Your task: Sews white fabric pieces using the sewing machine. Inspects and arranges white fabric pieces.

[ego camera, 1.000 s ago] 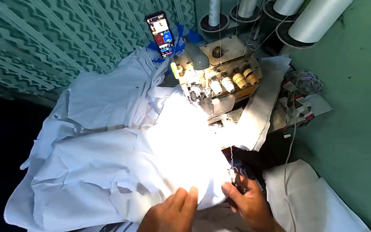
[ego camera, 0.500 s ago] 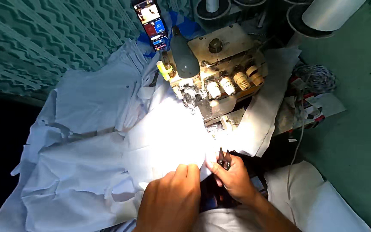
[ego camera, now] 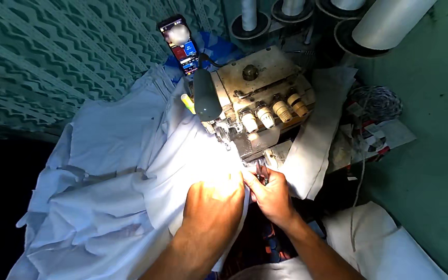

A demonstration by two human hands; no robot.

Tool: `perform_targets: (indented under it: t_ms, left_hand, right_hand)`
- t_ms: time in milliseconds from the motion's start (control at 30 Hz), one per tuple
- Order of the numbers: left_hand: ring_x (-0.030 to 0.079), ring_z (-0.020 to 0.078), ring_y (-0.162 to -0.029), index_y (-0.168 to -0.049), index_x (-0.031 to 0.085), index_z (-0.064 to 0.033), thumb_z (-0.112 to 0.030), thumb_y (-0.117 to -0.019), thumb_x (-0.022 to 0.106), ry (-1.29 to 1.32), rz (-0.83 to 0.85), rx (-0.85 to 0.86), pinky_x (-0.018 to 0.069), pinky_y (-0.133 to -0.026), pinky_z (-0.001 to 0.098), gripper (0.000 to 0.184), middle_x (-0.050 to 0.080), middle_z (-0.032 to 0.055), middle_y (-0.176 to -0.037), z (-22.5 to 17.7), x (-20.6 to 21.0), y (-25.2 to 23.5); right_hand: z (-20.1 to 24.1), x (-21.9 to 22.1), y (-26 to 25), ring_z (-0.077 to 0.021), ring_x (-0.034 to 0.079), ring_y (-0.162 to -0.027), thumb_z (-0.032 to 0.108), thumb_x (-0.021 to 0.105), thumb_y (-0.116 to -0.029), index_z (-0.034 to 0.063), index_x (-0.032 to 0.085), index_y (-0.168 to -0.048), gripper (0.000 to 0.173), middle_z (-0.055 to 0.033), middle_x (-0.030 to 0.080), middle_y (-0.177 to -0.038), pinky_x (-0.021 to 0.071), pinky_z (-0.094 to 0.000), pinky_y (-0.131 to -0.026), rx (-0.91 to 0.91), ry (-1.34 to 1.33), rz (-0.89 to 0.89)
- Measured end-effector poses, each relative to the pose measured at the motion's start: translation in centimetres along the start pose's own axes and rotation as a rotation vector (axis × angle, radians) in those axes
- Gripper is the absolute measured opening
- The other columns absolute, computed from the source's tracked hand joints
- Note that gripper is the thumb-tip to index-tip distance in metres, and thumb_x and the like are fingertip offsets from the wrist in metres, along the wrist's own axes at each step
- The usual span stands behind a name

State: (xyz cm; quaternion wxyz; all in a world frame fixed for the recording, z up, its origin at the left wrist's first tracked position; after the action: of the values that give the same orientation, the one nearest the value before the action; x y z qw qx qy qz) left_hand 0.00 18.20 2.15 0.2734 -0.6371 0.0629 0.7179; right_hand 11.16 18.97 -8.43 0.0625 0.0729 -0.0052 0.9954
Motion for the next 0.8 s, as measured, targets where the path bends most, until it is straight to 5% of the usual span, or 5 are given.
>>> perform_targets:
  t_ms: [233, 367, 567, 800]
  left_hand:
    - [0.056, 0.0218, -0.050, -0.080, 0.069, -0.0093, -0.023, -0.1004, 0.054, 0.123, -0.143, 0.024, 0.0404, -0.043, 0.0348, 0.029, 0.054, 0.0041, -0.060, 1.0, 0.5, 1.4]
    - [0.069, 0.0232, -0.084, -0.097, 0.077, -0.0108, -0.020, -0.0998, 0.061, 0.257, -0.285, 0.114, 0.0543, -0.072, 0.0365, 0.019, 0.074, 0.0083, -0.094, 2.2, 0.6, 3.3]
    - [0.067, 0.0249, -0.089, -0.101, 0.077, -0.0115, -0.019, -0.0996, 0.062, 0.318, -0.294, 0.214, 0.0514, -0.079, 0.0390, 0.017, 0.074, 0.0083, -0.099, 2.4, 1.3, 2.4]
    - [0.065, 0.0227, -0.103, -0.099, 0.080, -0.0156, -0.027, -0.0992, 0.064, 0.430, -0.233, 0.159, 0.0506, -0.094, 0.0423, 0.020, 0.072, 0.0045, -0.099, 6.2, 3.7, -0.6]
  right_hand:
    - [-0.5, 0.4, -0.2, -0.0067, 0.060, -0.054, 0.009, 0.073, -0.0930, 0.0019, 0.072, -0.092, 0.007, -0.0027, 0.068, -0.073, 0.0526, -0.0215, -0.049, 0.020, -0.108, 0.007]
    - [-1.7, 0.3, 1.1, -0.0113, 0.060, -0.050, 0.007, 0.075, -0.0922, -0.0017, 0.069, -0.096, 0.011, -0.0069, 0.065, -0.069, 0.0532, -0.0250, -0.045, 0.074, -0.268, 0.030]
    - [-2.3, 0.6, 2.0, -0.0088, 0.054, -0.045, 0.000, 0.076, -0.0881, -0.0048, 0.068, -0.095, 0.011, -0.0092, 0.064, -0.067, 0.0479, -0.0223, -0.041, 0.061, -0.456, -0.107]
    - [-1.1, 3.7, 0.6, -0.0125, 0.060, -0.047, -0.004, 0.073, -0.0871, -0.0074, 0.068, -0.095, 0.010, -0.0103, 0.066, -0.068, 0.0530, -0.0258, -0.042, 0.021, -0.318, -0.167]
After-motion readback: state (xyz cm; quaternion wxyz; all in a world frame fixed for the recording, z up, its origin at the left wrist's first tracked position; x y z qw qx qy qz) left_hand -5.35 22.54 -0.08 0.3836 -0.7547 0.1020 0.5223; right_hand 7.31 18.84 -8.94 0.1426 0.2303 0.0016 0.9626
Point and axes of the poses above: each hand's wrist, its own y-axis away from the middle knuckle, its own x-axis out of the palm, z = x × y, the point moved 7 cm from there along -y, towards the middle knuckle
